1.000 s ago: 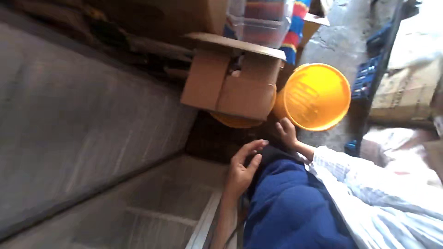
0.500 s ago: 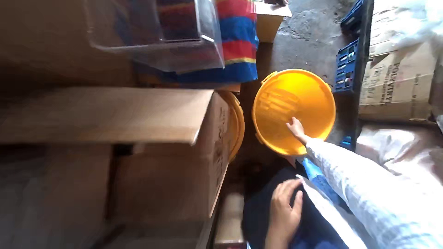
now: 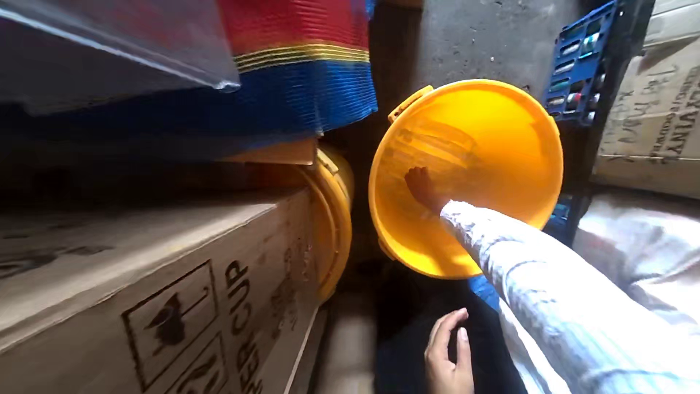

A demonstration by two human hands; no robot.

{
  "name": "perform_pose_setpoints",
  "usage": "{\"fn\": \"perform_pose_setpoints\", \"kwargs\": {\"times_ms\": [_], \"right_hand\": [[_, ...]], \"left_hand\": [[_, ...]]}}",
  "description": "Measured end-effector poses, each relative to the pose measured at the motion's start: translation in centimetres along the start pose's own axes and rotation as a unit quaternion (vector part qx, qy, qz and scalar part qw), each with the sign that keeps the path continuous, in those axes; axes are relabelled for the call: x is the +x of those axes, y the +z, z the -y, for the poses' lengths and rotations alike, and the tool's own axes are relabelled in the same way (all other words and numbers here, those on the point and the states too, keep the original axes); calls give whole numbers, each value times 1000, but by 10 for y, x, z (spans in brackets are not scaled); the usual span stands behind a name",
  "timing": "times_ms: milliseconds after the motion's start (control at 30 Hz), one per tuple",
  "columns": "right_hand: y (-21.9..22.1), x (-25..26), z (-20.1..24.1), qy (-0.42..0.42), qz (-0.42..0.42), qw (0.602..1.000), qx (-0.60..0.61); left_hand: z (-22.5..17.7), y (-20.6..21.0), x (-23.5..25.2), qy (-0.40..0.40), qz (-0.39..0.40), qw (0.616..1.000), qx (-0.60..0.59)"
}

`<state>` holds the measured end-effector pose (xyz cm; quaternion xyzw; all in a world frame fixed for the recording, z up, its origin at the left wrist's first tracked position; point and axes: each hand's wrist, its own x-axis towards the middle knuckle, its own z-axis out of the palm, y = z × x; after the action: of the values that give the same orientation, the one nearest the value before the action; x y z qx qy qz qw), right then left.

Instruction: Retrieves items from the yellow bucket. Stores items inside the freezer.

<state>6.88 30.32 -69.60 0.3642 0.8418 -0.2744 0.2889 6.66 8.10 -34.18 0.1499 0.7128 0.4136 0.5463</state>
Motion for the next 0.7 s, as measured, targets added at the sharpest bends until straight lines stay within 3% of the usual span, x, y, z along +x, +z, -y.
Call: {"fn": "perform_pose_setpoints", "kwargs": {"times_ms": [100, 167, 267, 400, 500, 567, 633, 700], "right_hand": [[-4, -30, -1, 68, 47, 992, 98], [-35, -61, -5, 110, 127, 973, 157], [-76, -117, -39, 112, 148, 967, 177], [-131, -226, -61, 20, 16, 979, 201], [-182, -323, -16, -53, -122, 971, 196], [-205, -369, 16, -126, -222, 945, 205], [-219, -391, 32, -220, -243, 912, 247], [-223, -381, 27, -304, -200, 871, 330]], "left_hand": [[-5, 10, 6, -12, -8, 998, -59], [-8, 16, 10, -38, -30, 993, -107], [-14, 24, 17, -125, -74, 968, -203], [-29, 42, 36, -263, -106, 911, -298], [-43, 57, 52, -340, -75, 872, -344], [-61, 60, 59, -374, -21, 840, -392], [-78, 60, 61, -378, -37, 802, -461], [-83, 53, 63, -358, -88, 783, -502]]}}
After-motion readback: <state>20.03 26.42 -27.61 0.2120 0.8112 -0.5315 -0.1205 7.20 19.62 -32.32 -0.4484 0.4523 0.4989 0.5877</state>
